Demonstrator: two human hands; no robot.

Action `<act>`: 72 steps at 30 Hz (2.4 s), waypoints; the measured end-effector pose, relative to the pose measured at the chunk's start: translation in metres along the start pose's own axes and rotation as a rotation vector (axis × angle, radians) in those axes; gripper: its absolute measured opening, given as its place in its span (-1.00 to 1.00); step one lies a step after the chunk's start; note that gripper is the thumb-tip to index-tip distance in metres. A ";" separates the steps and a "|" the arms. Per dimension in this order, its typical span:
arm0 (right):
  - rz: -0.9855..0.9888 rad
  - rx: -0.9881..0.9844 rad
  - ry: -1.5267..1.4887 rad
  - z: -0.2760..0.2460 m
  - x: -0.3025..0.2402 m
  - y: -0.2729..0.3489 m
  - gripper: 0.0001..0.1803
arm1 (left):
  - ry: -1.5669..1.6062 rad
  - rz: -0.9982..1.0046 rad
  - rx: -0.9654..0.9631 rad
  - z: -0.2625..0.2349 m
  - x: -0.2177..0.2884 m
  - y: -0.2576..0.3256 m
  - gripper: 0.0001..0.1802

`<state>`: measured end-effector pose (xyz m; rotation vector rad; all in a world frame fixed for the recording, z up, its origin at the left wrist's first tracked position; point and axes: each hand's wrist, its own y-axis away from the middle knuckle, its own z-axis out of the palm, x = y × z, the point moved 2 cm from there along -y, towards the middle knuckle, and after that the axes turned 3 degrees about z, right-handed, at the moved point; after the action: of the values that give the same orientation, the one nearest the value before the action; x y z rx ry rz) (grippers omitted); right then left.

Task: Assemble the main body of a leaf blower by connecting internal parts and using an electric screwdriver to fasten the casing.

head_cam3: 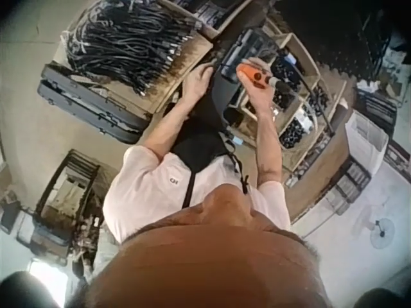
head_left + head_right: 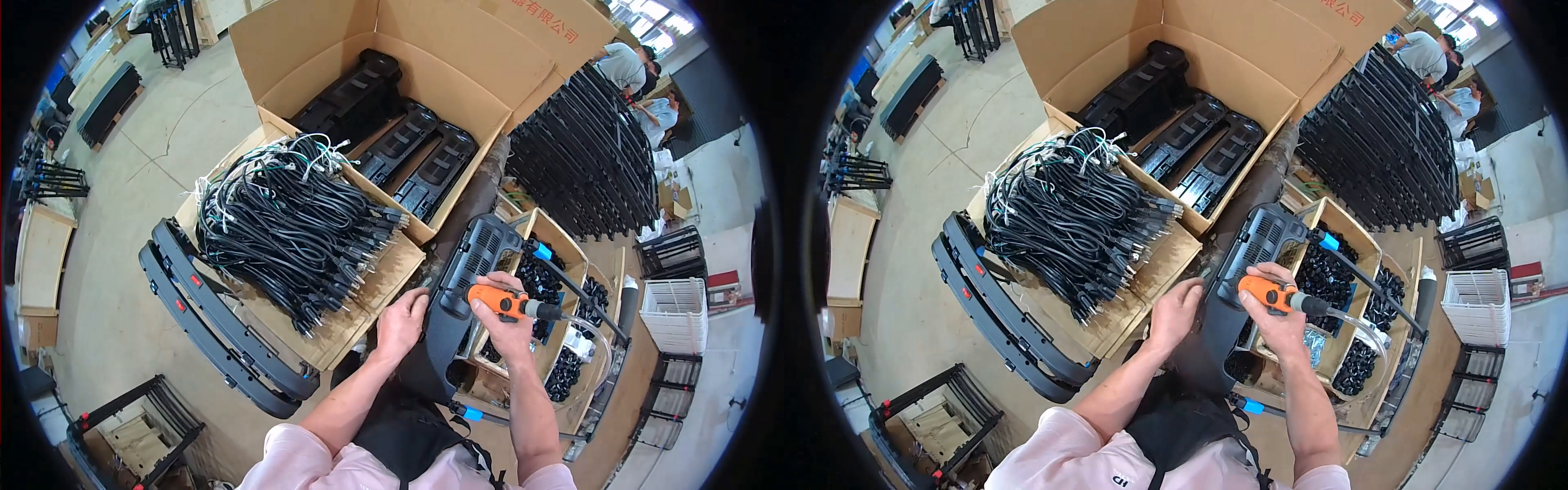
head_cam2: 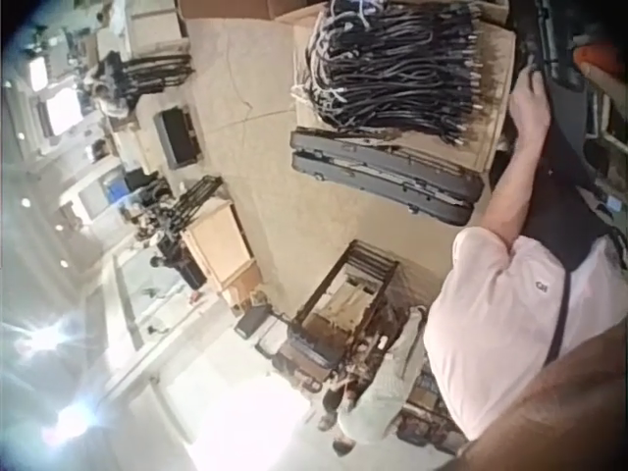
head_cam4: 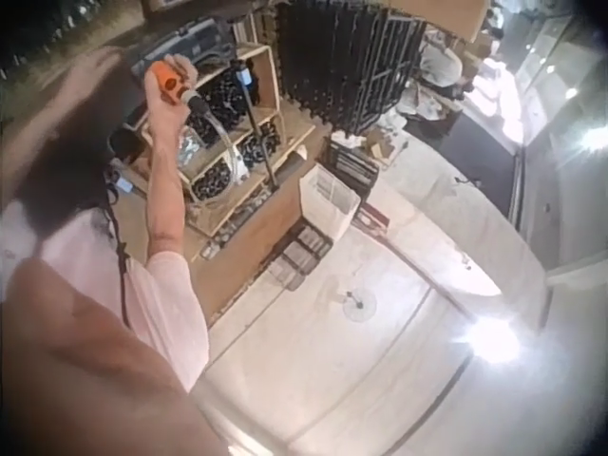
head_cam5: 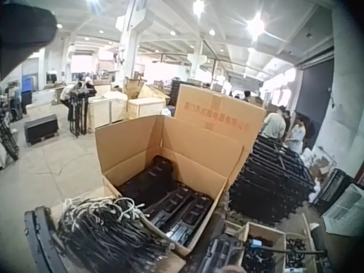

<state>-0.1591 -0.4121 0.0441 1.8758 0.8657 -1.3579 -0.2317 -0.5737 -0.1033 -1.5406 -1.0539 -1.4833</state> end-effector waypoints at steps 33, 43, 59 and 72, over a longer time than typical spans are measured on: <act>-0.058 -0.187 0.132 0.005 0.023 -0.022 -0.59 | 0.915 -0.846 -0.497 0.023 0.020 0.092 -0.68; -0.123 -0.080 -0.103 -0.030 0.001 0.061 -0.43 | 0.964 -0.989 -0.424 0.037 0.024 0.120 -0.60; -0.138 0.031 -0.172 -0.099 0.041 0.243 -0.43 | 1.204 -1.117 -0.312 0.071 0.033 0.199 -0.61; -0.150 -0.040 -0.127 -0.107 0.066 0.294 -0.49 | 0.960 -1.074 -0.296 0.059 0.043 0.279 -0.57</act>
<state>0.1525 -0.4823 0.0444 1.7031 0.9766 -1.5208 0.0474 -0.6256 -0.0555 -0.1216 -1.0674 -2.7607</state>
